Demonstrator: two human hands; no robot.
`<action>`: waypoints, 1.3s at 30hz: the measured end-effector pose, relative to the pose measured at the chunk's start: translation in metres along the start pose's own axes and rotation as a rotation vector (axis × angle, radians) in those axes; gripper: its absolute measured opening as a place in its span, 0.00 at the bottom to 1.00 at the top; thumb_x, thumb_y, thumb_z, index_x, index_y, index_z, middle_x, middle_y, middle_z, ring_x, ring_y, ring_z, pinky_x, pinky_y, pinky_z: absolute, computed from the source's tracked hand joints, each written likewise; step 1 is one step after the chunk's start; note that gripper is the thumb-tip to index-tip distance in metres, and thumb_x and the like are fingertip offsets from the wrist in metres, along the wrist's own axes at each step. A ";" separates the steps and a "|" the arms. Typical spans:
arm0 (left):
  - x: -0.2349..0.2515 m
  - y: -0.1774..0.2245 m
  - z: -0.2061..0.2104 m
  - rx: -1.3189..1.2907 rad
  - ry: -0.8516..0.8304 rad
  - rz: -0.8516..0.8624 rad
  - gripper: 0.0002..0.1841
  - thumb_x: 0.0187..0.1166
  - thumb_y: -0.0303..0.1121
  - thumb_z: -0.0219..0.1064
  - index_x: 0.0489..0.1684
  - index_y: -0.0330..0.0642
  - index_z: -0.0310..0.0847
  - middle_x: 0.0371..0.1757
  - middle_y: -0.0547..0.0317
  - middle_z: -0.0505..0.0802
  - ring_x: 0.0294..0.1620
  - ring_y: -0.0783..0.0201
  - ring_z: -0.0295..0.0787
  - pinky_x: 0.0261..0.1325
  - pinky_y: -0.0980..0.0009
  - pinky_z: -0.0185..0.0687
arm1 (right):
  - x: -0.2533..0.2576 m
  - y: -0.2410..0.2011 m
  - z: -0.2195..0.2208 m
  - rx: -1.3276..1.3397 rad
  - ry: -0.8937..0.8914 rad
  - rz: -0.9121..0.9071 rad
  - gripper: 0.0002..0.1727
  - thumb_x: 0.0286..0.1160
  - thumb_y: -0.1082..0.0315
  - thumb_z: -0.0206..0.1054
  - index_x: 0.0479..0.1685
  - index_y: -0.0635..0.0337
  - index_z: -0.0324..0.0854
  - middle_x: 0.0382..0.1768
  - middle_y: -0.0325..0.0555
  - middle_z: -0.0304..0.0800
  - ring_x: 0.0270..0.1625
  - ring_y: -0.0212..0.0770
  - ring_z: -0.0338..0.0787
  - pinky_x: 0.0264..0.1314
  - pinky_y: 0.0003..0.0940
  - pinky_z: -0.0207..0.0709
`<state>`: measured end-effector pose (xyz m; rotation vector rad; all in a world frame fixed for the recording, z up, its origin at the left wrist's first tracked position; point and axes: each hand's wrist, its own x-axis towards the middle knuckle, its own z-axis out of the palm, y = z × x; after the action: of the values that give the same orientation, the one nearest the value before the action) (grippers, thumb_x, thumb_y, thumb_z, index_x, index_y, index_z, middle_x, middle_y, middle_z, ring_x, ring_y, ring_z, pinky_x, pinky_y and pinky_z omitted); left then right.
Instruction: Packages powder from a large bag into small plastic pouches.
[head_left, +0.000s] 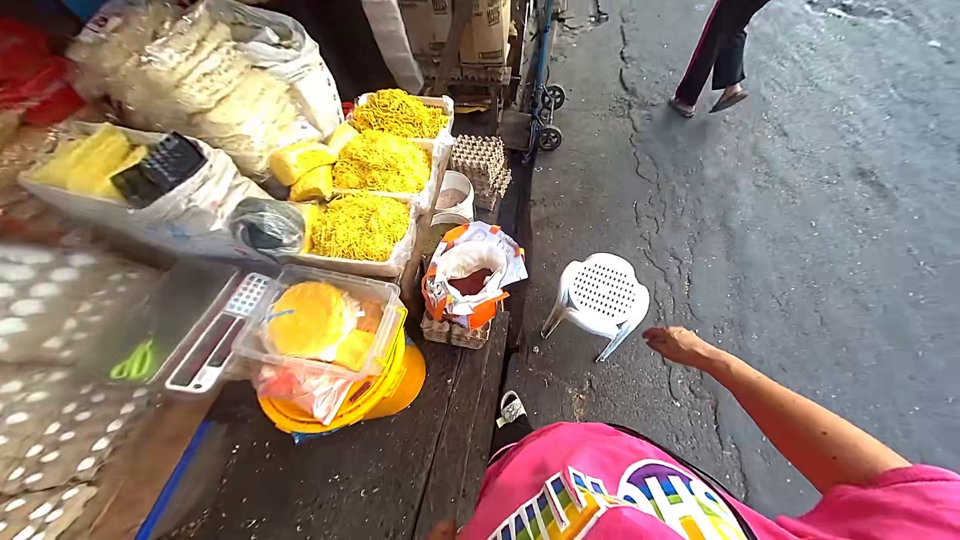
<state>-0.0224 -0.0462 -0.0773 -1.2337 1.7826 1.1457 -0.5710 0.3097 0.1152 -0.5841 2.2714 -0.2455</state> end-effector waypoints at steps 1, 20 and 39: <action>0.021 0.004 -0.008 -0.018 0.051 0.034 0.21 0.92 0.39 0.54 0.63 0.29 0.84 0.62 0.33 0.91 0.67 0.41 0.87 0.75 0.45 0.75 | 0.007 0.002 -0.002 -0.017 -0.045 0.036 0.23 0.93 0.62 0.53 0.76 0.65 0.79 0.71 0.65 0.84 0.77 0.63 0.81 0.83 0.63 0.65; 0.085 0.256 -0.169 -0.268 0.229 -0.064 0.21 0.92 0.36 0.57 0.72 0.27 0.77 0.67 0.30 0.87 0.69 0.39 0.85 0.76 0.45 0.74 | 0.234 -0.005 -0.057 -0.100 -0.434 0.140 0.22 0.92 0.62 0.52 0.71 0.69 0.81 0.72 0.69 0.82 0.79 0.66 0.78 0.81 0.67 0.65; 0.092 0.375 -0.194 -0.522 0.207 -0.131 0.22 0.93 0.33 0.54 0.78 0.26 0.71 0.73 0.29 0.83 0.72 0.41 0.83 0.77 0.50 0.74 | 0.331 -0.016 -0.194 -0.155 -0.439 0.206 0.22 0.91 0.61 0.55 0.75 0.63 0.80 0.72 0.67 0.83 0.78 0.65 0.80 0.81 0.67 0.66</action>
<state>-0.4154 -0.1951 0.0221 -1.7987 1.5613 1.5065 -0.9060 0.1356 0.0439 -0.4275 1.9117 0.1503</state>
